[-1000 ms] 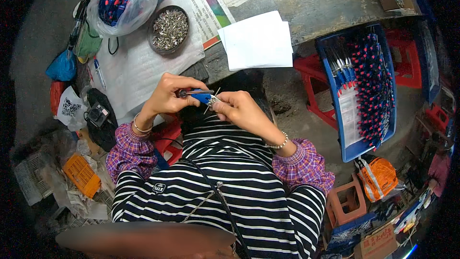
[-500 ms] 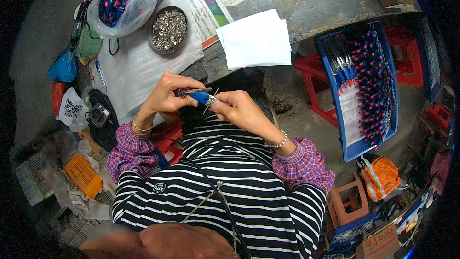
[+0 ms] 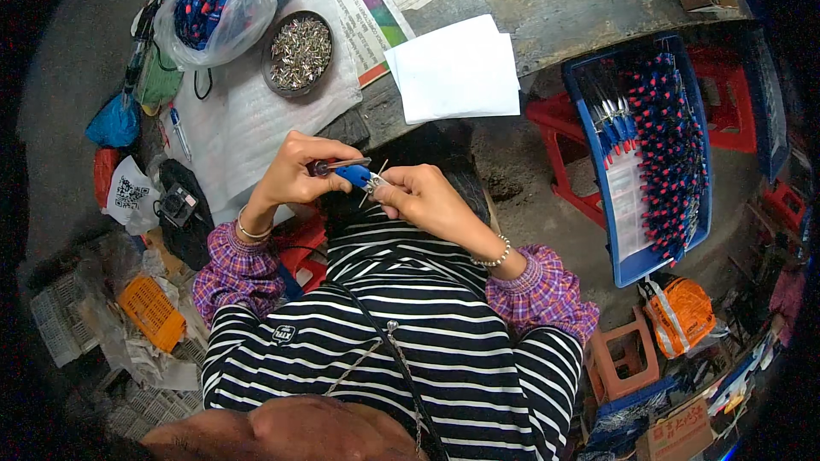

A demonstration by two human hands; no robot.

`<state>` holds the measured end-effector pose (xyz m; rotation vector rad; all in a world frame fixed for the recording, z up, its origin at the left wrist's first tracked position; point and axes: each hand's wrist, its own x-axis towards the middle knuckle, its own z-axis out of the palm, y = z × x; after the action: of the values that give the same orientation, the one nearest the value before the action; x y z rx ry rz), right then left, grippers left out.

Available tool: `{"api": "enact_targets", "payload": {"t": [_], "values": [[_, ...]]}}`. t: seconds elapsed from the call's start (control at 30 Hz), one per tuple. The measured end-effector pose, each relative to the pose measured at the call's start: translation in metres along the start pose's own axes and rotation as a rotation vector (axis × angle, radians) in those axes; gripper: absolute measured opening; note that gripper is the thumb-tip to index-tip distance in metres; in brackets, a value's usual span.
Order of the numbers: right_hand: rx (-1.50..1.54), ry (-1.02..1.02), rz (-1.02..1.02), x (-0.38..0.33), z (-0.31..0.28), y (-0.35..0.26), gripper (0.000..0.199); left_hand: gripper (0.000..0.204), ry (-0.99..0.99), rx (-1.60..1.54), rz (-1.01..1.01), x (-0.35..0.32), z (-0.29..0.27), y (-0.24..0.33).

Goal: Assembling small blue and white plastic components at a manual workstation.

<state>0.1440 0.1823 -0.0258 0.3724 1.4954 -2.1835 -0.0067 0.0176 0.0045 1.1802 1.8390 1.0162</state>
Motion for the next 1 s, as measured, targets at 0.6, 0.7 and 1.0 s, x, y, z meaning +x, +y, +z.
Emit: {"api": "enact_targets", "payload": {"t": [0.6,0.7,1.0], "values": [[-0.059,-0.010,-0.035,0.002,-0.006,0.001,0.020,0.031,0.003,0.011,-0.010,-0.002,0.004,-0.005],[-0.067,-0.005,-0.043,0.002,-0.004,-0.002,0.021,0.033,0.024,0.018,0.010,-0.002,0.003,-0.003],[0.160,0.141,-0.024,0.001,-0.006,0.024,0.020,0.036,0.457,0.191,-0.021,0.009,-0.038,-0.002]]}}
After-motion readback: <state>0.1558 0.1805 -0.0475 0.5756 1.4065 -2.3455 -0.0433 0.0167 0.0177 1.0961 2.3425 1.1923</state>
